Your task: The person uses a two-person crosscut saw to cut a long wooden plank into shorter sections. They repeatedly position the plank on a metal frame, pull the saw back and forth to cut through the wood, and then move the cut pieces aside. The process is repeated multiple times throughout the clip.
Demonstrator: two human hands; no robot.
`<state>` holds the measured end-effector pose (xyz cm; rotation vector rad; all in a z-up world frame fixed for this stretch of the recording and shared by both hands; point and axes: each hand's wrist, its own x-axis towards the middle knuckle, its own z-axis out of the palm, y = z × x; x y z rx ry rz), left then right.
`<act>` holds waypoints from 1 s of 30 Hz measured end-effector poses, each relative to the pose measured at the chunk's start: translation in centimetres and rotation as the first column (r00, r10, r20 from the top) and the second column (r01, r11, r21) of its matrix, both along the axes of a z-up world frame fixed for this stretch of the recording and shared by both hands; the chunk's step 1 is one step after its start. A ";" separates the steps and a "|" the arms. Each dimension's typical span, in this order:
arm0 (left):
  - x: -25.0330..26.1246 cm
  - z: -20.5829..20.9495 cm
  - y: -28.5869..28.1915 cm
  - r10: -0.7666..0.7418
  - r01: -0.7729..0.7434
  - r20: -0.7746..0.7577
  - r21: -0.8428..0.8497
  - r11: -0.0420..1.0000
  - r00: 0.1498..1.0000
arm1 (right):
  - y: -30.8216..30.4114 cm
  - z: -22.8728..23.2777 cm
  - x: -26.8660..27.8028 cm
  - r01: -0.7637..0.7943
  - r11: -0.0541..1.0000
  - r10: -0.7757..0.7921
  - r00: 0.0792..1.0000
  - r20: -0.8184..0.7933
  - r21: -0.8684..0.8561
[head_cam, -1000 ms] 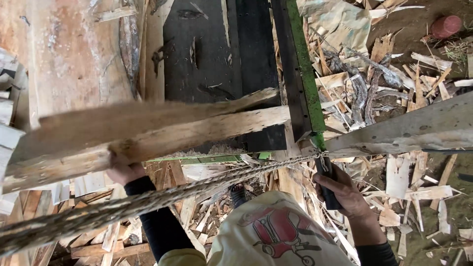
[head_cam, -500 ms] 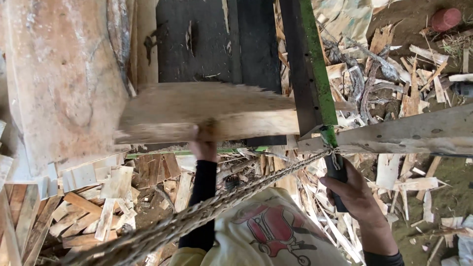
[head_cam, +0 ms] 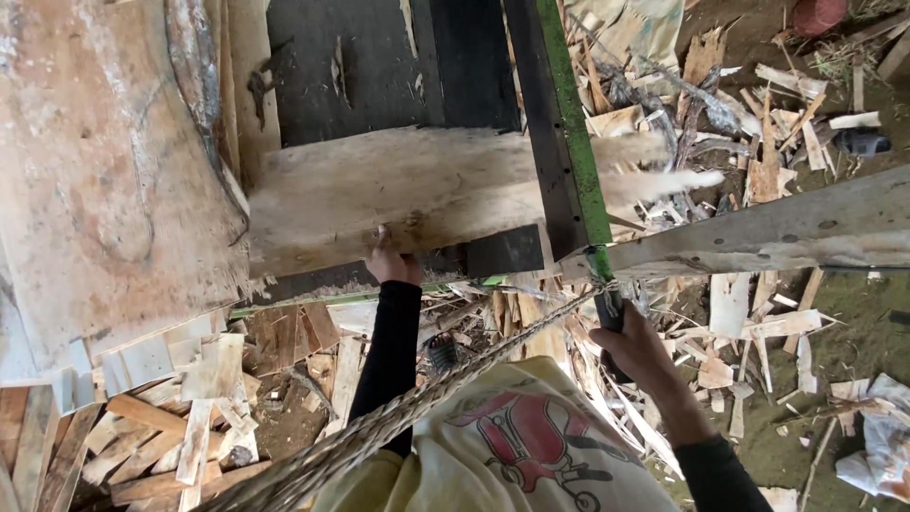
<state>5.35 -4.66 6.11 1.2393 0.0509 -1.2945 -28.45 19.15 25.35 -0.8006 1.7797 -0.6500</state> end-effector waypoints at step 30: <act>-3.0 5.1 -2.7 0.183 -0.223 -0.189 -0.217 0.950 0.965 | -0.6 2.1 -1.8 0.032 0.991 -0.030 0.999 -0.019 0.134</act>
